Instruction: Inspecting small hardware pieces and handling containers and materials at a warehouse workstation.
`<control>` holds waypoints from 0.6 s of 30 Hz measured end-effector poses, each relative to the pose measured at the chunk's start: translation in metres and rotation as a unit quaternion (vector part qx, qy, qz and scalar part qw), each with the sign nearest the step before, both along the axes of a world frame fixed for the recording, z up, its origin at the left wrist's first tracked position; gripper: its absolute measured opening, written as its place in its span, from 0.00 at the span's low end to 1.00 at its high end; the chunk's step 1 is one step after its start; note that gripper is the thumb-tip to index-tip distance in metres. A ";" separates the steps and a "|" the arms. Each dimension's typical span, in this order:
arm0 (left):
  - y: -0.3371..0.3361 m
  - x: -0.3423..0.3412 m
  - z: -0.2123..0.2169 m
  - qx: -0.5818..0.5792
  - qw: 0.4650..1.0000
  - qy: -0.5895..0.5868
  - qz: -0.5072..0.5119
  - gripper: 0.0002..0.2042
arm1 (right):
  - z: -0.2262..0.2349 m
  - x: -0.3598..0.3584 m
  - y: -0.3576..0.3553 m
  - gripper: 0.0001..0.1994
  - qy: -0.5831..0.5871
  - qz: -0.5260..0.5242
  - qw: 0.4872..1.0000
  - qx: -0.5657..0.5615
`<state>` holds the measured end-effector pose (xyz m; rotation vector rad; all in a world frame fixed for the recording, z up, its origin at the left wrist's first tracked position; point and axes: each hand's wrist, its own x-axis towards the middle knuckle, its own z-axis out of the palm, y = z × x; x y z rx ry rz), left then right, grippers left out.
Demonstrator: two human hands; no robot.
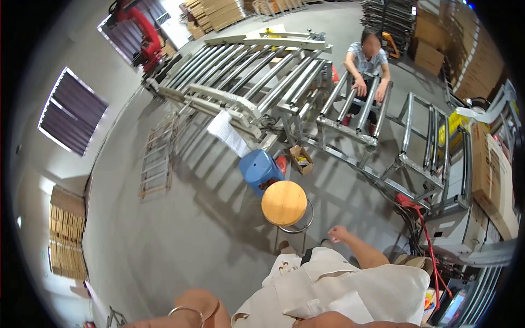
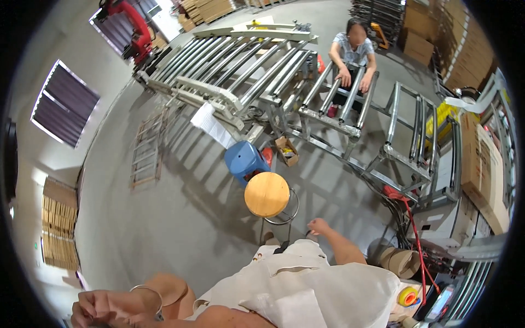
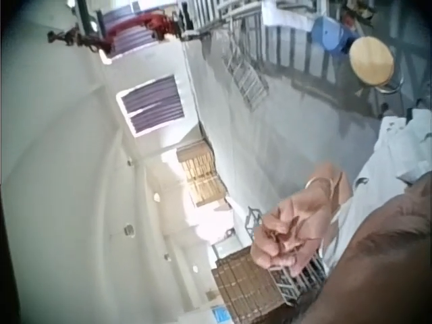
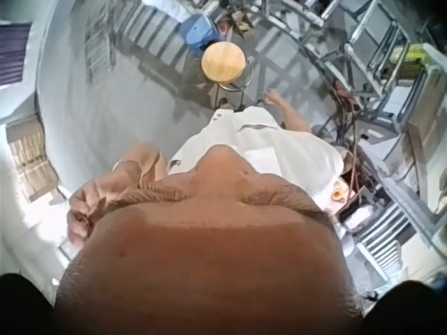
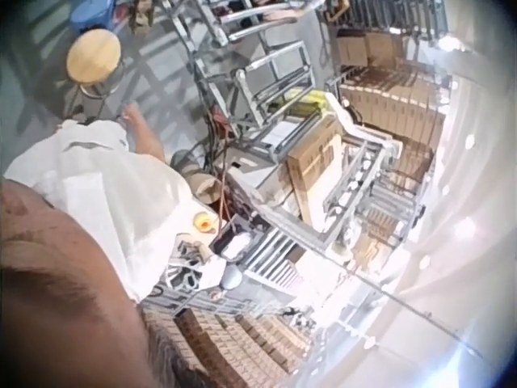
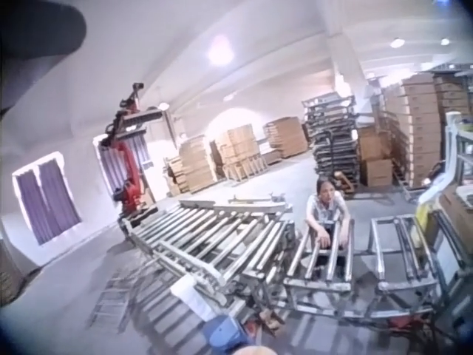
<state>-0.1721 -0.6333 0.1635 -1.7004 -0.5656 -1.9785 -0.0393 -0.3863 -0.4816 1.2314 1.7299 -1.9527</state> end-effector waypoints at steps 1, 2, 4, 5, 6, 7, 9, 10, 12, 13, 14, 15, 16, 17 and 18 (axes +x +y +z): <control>-0.004 -0.017 -0.005 0.007 1.000 -0.001 -0.025 0.13 | 0.019 -0.005 -0.004 0.20 -0.012 -0.013 1.000 0.019; -0.011 -0.034 -0.012 -0.012 1.000 0.015 0.001 0.12 | 0.029 -0.007 -0.012 0.20 -0.011 -0.032 0.999 0.025; -0.003 -0.063 -0.017 0.012 0.993 0.065 0.093 0.10 | 0.046 0.000 -0.029 0.22 -0.051 0.104 0.975 0.189; 0.007 -0.069 -0.020 0.016 0.995 0.068 0.075 0.10 | 0.068 0.009 -0.044 0.19 -0.076 0.093 0.972 0.199; 0.017 -0.073 -0.025 0.089 0.994 -0.041 0.042 0.09 | 0.086 0.019 -0.060 0.16 -0.103 0.078 0.970 0.208; 0.024 -0.077 -0.027 0.158 0.975 -0.154 -0.003 0.17 | 0.057 0.046 -0.075 0.15 -0.075 0.130 0.938 0.312; 0.026 -0.101 -0.047 0.074 0.977 -0.183 -0.080 0.17 | -0.035 0.123 -0.117 0.09 -0.136 0.061 0.938 0.314; 0.025 -0.111 -0.059 -0.016 0.974 -0.197 -0.110 0.17 | -0.046 0.154 -0.147 0.05 -0.096 0.307 0.822 0.470; 0.037 -0.114 -0.080 -0.170 0.959 -0.171 -0.146 0.15 | -0.033 0.183 -0.214 0.05 -0.234 0.333 0.873 0.270; 0.043 -0.111 -0.090 -0.223 0.941 -0.168 -0.193 0.13 | -0.032 0.187 -0.246 0.05 -0.257 0.166 0.930 0.203; 0.047 -0.109 -0.101 -0.275 0.918 -0.166 -0.233 0.12 | -0.044 0.200 -0.290 0.07 -0.272 0.000 0.953 0.132; 0.045 -0.110 -0.103 -0.294 0.905 -0.147 -0.268 0.08 | -0.075 0.216 -0.327 0.07 -0.280 -0.004 0.951 0.133; 0.041 -0.102 -0.112 -0.344 0.880 -0.174 -0.277 0.07 | -0.106 0.225 -0.368 0.09 0.049 -0.171 0.950 0.258; 0.043 -0.095 -0.120 -0.362 0.854 -0.160 -0.338 0.06 | -0.135 0.226 -0.404 0.12 0.366 -0.314 0.799 0.359; 0.048 -0.086 -0.136 -0.390 0.821 -0.097 -0.405 0.08 | -0.142 0.222 -0.425 0.12 0.361 -0.331 0.792 0.363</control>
